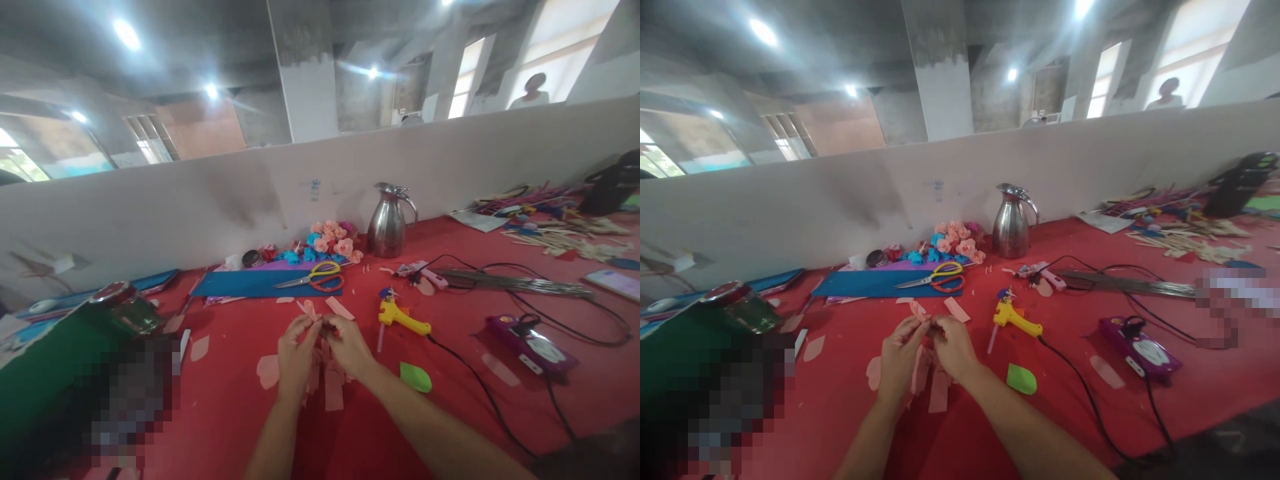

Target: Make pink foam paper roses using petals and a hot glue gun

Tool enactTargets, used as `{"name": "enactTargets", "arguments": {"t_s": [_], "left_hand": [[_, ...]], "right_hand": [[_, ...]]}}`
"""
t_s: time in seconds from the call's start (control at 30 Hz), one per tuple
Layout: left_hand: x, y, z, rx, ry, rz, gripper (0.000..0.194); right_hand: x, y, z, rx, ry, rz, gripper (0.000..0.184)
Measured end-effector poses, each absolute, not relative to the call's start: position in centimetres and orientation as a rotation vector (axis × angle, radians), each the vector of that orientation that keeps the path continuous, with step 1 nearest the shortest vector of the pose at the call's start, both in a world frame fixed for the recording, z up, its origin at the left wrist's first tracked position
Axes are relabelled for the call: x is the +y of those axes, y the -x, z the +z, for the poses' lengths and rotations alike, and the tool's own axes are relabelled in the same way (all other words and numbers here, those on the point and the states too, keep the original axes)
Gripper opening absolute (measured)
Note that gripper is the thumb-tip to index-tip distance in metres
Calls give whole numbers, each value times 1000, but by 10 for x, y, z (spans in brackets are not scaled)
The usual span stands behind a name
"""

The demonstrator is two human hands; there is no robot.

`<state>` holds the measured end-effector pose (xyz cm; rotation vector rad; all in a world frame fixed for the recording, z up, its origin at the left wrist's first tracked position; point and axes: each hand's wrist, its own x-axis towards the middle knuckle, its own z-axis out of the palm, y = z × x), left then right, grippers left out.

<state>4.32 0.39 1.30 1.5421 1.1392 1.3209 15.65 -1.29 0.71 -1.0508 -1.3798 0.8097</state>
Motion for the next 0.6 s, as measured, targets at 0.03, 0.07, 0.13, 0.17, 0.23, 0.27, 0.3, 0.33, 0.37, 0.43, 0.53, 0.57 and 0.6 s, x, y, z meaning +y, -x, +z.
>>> {"name": "enactTargets", "arguments": {"t_s": [0.03, 0.07, 0.13, 0.17, 0.23, 0.27, 0.3, 0.33, 0.37, 0.43, 0.53, 0.57, 0.6], "left_hand": [[5, -42, 13, 1131, -1528, 1311, 23], [5, -42, 12, 1119, -1512, 1298, 23], [7, -41, 10, 1089, -1465, 1273, 23], [7, -40, 10, 1078, -1430, 1267, 23], [7, -40, 10, 1077, -1346, 1270, 21], [7, -40, 11, 1088, -1306, 1274, 20], [7, -39, 13, 1103, -1271, 1276, 19], [7, -38, 16, 1127, -1241, 1286, 19], [7, -36, 19, 1154, -1221, 1305, 19], [10, -28, 26, 1200, -1156, 1417, 19], [21, -5, 34, 1214, -1067, 1643, 19], [24, 4, 35, 1209, -1005, 1728, 20], [28, 12, 35, 1200, -946, 1788, 20]], "right_hand": [[-13, -157, 7, -1381, 1045, 810, 18], [-13, -157, 7, -1384, 1039, 808, 18], [-13, -156, 6, -1394, 1037, 801, 18], [-13, -156, 5, -1398, 1046, 792, 18], [-13, -157, 3, -1393, 1079, 764, 17], [-12, -157, 1, -1385, 1101, 747, 17], [-12, -159, 0, -1370, 1128, 725, 16], [-12, -160, -2, -1351, 1158, 704, 16], [-11, -162, -3, -1332, 1190, 687, 16], [-10, -166, -5, -1318, 1265, 664, 16], [-10, -169, -6, -1417, 1359, 630, 16], [-10, -169, -6, -1488, 1372, 598, 15], [-11, -168, -6, -1574, 1375, 559, 15]]}}
